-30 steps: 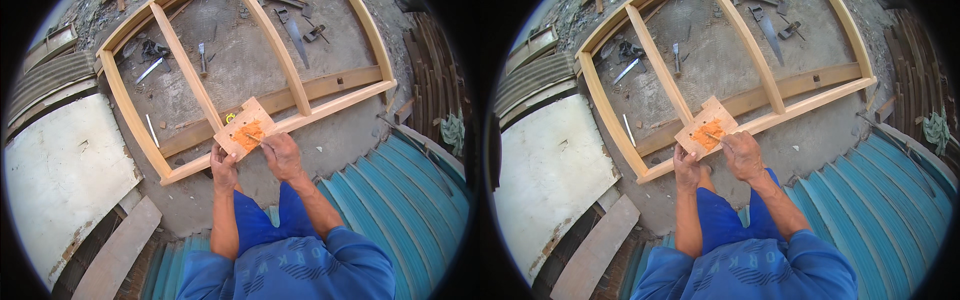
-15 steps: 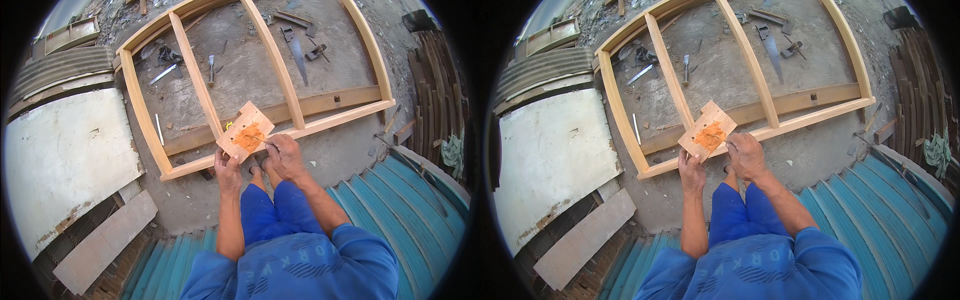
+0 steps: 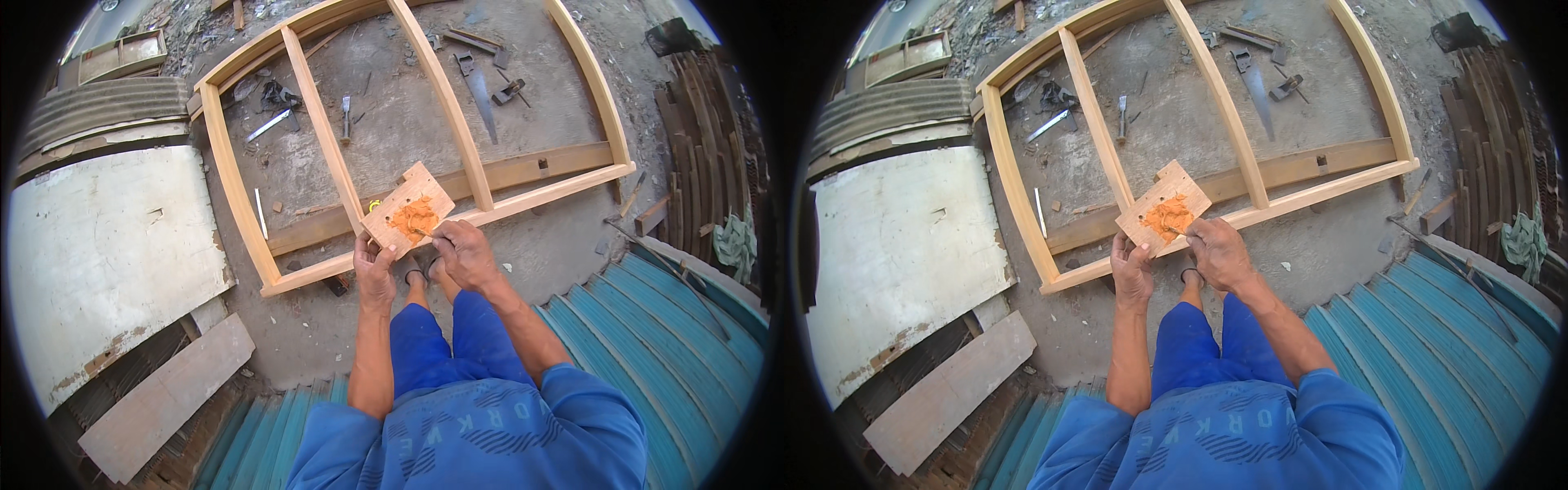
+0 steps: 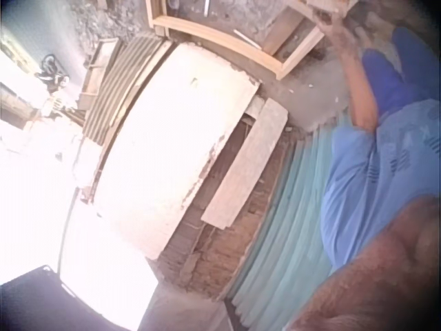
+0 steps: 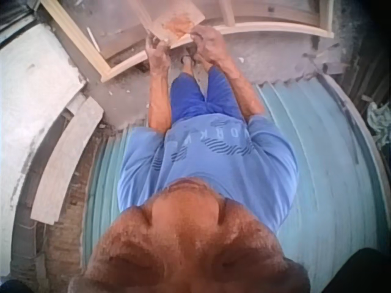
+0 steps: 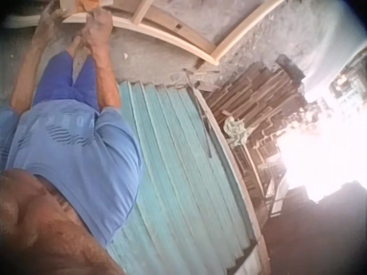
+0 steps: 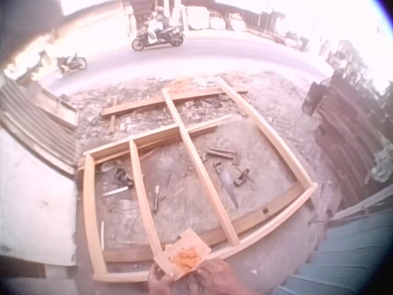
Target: The person applies a wood putty or filler to a wooden frame by hand, then uses a pencil to mark a location on the wood.
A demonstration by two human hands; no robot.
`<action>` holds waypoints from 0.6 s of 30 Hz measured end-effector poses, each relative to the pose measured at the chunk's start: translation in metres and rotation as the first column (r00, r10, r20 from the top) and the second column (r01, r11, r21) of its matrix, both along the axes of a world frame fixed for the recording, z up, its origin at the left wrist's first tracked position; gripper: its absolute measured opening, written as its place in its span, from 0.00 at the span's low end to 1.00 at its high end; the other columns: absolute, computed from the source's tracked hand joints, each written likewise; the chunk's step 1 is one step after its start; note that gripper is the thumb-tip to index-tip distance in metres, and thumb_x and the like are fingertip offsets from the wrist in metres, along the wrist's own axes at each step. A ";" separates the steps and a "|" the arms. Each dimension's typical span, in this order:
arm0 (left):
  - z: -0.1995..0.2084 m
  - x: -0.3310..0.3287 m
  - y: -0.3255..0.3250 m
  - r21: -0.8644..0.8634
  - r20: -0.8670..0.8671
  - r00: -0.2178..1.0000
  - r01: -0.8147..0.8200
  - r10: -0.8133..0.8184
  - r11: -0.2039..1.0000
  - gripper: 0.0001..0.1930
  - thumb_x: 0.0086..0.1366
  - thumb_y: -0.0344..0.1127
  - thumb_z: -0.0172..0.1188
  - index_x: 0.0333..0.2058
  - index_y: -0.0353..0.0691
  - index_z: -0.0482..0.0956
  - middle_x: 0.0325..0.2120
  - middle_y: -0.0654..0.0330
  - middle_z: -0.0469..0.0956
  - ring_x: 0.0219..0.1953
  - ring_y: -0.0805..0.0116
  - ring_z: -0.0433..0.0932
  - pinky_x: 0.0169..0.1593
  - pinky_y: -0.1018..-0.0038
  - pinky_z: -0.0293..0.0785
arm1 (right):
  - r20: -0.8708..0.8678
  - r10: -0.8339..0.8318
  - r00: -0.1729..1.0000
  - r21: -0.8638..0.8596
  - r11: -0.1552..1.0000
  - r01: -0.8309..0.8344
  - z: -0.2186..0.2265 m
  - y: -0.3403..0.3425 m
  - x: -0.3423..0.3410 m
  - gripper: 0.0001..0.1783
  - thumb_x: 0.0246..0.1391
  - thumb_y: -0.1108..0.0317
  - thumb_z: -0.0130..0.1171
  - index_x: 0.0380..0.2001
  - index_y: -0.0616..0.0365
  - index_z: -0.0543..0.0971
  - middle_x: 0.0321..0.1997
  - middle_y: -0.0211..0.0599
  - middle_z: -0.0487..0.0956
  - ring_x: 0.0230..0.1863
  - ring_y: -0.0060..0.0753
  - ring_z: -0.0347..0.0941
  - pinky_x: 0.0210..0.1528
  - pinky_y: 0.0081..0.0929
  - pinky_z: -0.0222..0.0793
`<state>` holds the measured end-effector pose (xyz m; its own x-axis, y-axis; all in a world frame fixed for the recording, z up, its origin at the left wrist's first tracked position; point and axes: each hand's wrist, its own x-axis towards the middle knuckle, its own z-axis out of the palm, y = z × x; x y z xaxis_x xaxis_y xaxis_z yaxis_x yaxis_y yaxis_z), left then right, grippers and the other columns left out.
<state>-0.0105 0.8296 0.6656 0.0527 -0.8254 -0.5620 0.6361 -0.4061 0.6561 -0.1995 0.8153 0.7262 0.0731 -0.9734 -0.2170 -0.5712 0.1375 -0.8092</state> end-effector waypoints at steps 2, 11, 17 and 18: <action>0.000 0.000 -0.002 0.004 -0.005 1.000 -0.005 0.005 1.000 0.33 0.57 0.26 0.64 0.61 0.30 0.64 0.52 0.49 0.75 0.55 0.64 0.76 0.62 0.68 0.72 | 0.000 -0.024 1.000 0.056 0.998 0.024 0.008 -0.003 0.003 0.06 0.56 0.72 0.61 0.37 0.59 0.80 0.31 0.46 0.80 0.38 0.51 0.76 0.44 0.44 0.72; -0.025 -0.017 -0.016 0.036 0.033 0.992 -0.120 0.118 0.992 0.33 0.58 0.24 0.63 0.62 0.29 0.61 0.53 0.49 0.74 0.54 0.65 0.76 0.61 0.69 0.73 | 0.227 -0.158 0.961 0.274 0.957 0.093 -0.022 -0.008 -0.039 0.08 0.60 0.70 0.59 0.40 0.62 0.79 0.30 0.39 0.79 0.34 0.33 0.74 0.43 0.31 0.71; -0.076 -0.037 0.001 0.068 0.049 0.964 -0.266 0.263 0.962 0.33 0.57 0.25 0.63 0.61 0.31 0.62 0.55 0.49 0.72 0.58 0.58 0.75 0.62 0.63 0.75 | -0.108 -0.249 0.963 0.165 0.950 0.264 -0.085 -0.022 -0.180 0.08 0.60 0.72 0.60 0.42 0.63 0.80 0.31 0.32 0.76 0.33 0.25 0.70 0.38 0.26 0.70; -0.086 -0.044 0.004 0.071 0.038 0.956 -0.293 0.291 0.954 0.33 0.58 0.24 0.63 0.61 0.30 0.62 0.55 0.49 0.72 0.59 0.59 0.75 0.63 0.63 0.74 | -0.240 -0.192 0.952 0.120 0.967 0.225 -0.105 -0.022 -0.199 0.08 0.60 0.73 0.59 0.42 0.63 0.80 0.30 0.34 0.77 0.33 0.26 0.71 0.38 0.27 0.70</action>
